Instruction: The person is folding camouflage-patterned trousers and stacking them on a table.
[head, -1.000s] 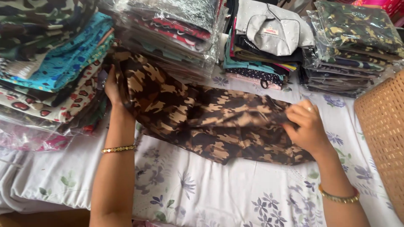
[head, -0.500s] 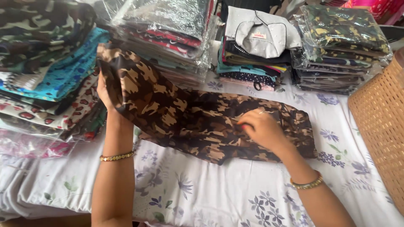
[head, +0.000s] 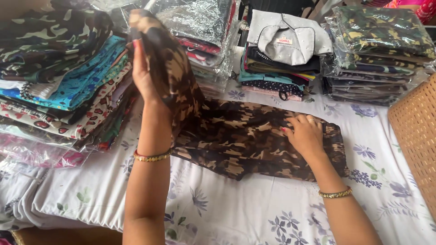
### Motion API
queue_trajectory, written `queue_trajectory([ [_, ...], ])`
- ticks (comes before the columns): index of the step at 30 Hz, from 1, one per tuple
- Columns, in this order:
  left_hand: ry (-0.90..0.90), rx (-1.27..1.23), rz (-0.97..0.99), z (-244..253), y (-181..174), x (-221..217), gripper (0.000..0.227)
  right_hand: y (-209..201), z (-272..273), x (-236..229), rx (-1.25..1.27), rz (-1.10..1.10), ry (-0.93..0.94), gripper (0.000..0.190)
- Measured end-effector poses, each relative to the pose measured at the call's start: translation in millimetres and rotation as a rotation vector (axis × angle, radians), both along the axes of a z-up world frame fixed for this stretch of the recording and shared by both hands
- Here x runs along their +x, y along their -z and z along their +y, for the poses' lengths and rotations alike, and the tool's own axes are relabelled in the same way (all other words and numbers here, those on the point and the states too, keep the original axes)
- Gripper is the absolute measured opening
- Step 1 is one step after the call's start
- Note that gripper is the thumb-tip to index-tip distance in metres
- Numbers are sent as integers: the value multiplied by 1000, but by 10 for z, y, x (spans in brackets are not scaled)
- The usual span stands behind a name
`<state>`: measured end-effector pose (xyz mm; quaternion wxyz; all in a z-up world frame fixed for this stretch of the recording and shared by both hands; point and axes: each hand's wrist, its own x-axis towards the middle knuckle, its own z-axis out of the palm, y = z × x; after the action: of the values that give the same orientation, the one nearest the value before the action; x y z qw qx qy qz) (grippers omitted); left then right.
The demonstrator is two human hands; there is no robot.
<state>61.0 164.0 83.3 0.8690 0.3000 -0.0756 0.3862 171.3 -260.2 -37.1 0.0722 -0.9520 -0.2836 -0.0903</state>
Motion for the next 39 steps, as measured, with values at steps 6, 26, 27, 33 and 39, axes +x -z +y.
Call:
queue_trajectory([
  [6, -96, -63, -82, 573, 271, -352, 50, 23, -131, 168, 202, 5, 68, 23],
  [26, 94, 1408, 450, -1636, 373, 85, 33, -328, 351, -622, 507, -98, -723, 40],
  [27, 95, 1411, 450, -1477, 468, 115, 33, -38, 342, -475, 510, -99, -722, 40],
  [33, -271, 1612, 271, -732, 1115, 210, 38, 90, 707, -698, 1158, 1039, -986, 61],
  [39, -246, 1943, 755, -297, 1025, -93, 30, 413, 848, -795, 121, 118, -964, 64],
])
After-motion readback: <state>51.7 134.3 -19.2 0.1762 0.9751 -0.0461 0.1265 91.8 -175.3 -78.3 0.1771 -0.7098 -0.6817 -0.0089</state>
